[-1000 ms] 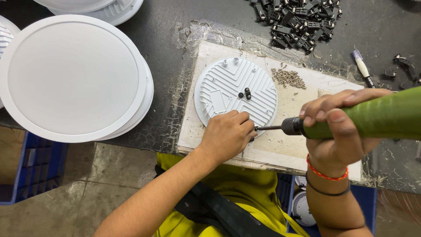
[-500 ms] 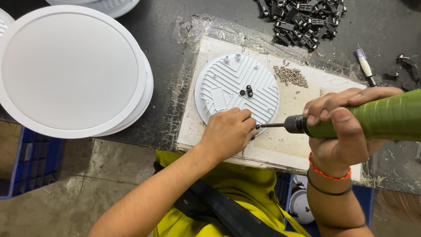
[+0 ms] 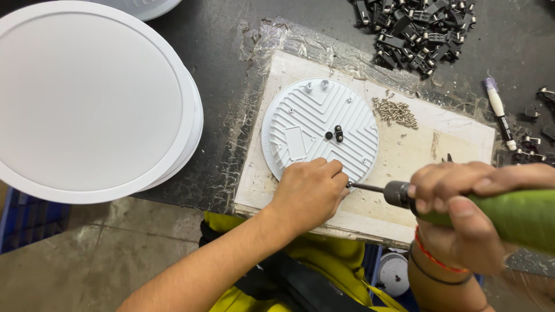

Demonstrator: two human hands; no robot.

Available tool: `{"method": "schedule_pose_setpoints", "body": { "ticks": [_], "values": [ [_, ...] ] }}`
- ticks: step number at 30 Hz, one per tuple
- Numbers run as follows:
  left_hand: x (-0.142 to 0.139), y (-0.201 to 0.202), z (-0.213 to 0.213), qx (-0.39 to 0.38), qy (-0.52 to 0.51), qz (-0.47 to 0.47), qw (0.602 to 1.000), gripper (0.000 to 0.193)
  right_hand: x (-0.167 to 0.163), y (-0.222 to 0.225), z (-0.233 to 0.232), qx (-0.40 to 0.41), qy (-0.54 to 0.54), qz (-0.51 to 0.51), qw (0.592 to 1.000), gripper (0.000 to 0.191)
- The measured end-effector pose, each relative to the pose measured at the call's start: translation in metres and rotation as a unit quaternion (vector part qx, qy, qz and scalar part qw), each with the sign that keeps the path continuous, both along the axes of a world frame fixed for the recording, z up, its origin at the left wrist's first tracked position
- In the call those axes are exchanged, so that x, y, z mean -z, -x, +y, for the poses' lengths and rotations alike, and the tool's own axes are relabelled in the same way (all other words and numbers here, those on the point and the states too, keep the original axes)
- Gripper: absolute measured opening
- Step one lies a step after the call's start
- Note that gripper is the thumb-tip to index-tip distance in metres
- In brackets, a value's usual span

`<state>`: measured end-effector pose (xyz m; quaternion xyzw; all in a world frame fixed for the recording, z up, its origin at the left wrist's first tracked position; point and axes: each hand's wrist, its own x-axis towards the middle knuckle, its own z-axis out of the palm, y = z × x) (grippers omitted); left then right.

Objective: The person attaches black mounting brackets to round white LED panel light housings, driving screws with an electric screwdriver while holding each housing steady. They place finished housings onto a growing stack and pick up new housings to repeat the assembly.

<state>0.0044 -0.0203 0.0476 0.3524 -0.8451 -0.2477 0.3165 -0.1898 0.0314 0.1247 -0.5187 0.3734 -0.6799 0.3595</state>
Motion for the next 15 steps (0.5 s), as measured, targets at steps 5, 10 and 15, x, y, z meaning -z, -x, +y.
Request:
{"method": "schedule_pose_setpoints", "body": {
  "ticks": [5, 10, 15],
  "values": [
    [0.001, 0.001, 0.000, -0.001, -0.002, 0.000, 1.000, 0.017, 0.003, 0.001, 0.000, -0.009, -0.002, 0.002, 1.000, 0.034],
    [0.007, 0.002, 0.005, -0.008, 0.020, 0.008, 1.000, 0.018, -0.001, -0.003, -0.013, -0.008, 0.010, 0.046, 0.999, 0.035],
    [0.016, -0.008, 0.005, 0.016, 0.063, -0.010, 0.998, 0.025, -0.004, 0.001, -0.021, -0.028, 0.007, 0.027, 0.999, 0.025]
  ]
}}
